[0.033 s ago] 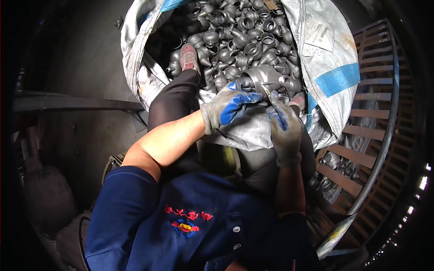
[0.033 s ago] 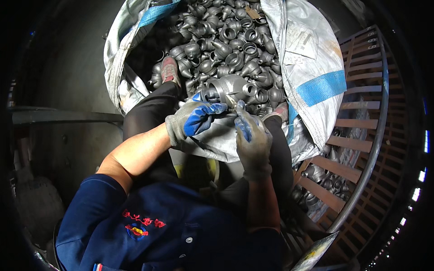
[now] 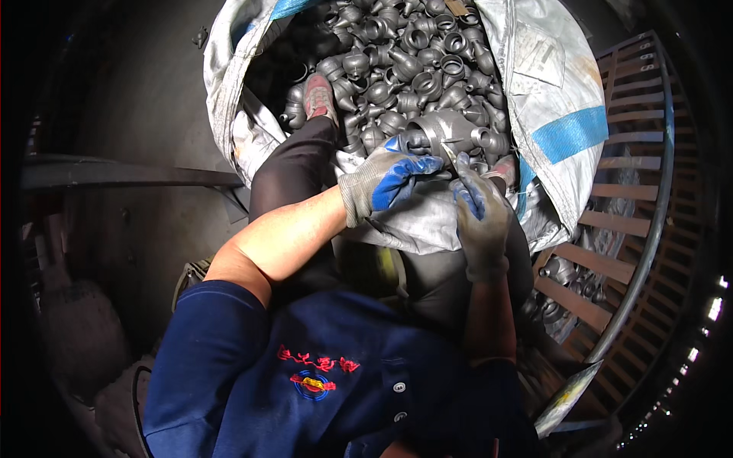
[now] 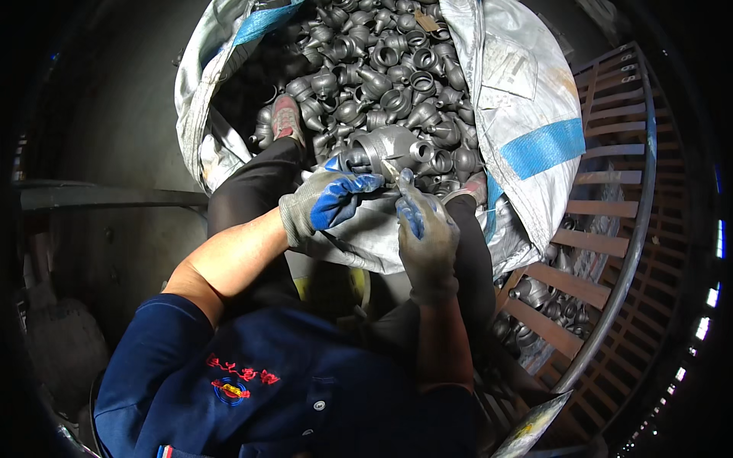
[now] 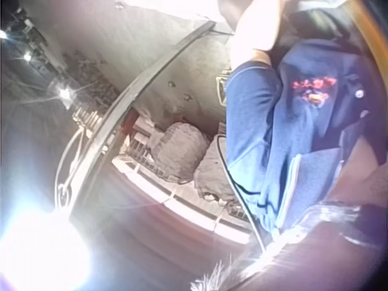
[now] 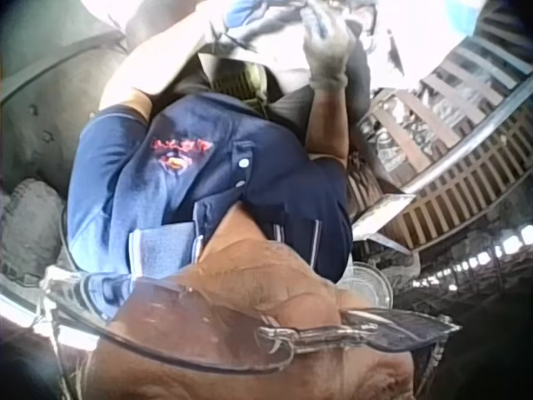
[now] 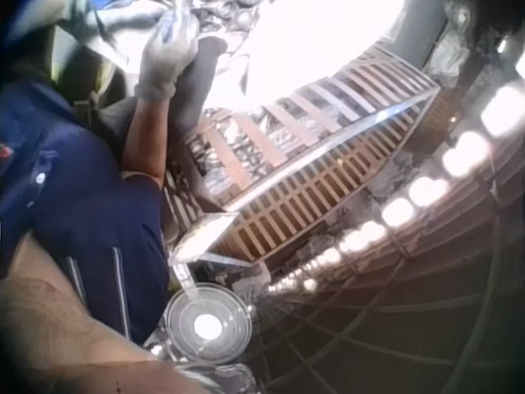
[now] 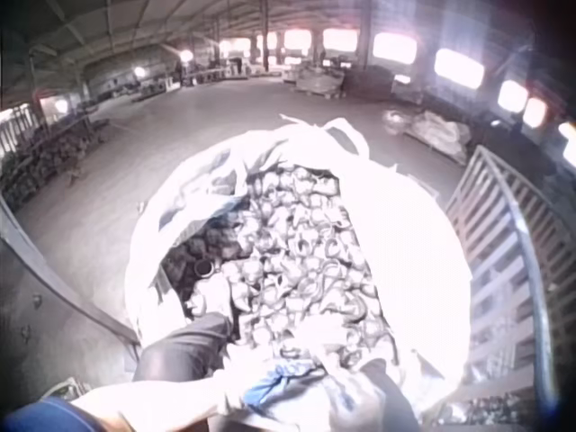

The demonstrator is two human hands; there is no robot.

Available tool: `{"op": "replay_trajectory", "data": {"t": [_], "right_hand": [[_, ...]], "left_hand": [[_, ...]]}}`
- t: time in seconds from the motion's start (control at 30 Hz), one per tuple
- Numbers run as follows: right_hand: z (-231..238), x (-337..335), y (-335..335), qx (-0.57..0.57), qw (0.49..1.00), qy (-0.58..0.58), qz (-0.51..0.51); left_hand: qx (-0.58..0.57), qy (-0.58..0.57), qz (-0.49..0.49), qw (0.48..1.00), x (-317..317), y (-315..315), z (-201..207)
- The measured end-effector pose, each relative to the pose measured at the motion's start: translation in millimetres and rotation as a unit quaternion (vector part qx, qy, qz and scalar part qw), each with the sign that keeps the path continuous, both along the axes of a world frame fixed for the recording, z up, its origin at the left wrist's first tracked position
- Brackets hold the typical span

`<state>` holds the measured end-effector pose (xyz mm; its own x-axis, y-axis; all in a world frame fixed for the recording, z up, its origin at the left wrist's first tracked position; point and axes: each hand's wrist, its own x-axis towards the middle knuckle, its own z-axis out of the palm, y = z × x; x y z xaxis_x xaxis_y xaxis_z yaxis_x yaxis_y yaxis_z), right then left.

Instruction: Cleaning and inspecting industrial metal castings from a large storage bag.

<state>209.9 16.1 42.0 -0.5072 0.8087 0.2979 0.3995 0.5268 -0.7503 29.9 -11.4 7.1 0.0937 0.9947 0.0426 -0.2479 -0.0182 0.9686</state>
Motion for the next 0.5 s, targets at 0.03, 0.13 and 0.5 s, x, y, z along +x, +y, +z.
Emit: {"op": "replay_trajectory", "data": {"t": [0.03,0.13,0.5], "right_hand": [[-1.7,0.4,0.0,-0.001,1.0,0.0,-0.001],[-4.2,-0.3,-2.1,0.028,0.999,-0.031,-0.017],[2.1,-2.9,-3.0,0.017,0.987,-0.161,-0.022]], "left_hand": [[0.138,0.133,0.027,0.981,0.2,1.2,-7.2],[0.164,0.19,0.012,0.968,-3.4,-1.1,-9.9],[0.2,0.385,-0.012,0.901,-10.9,-6.7,5.5]]}}
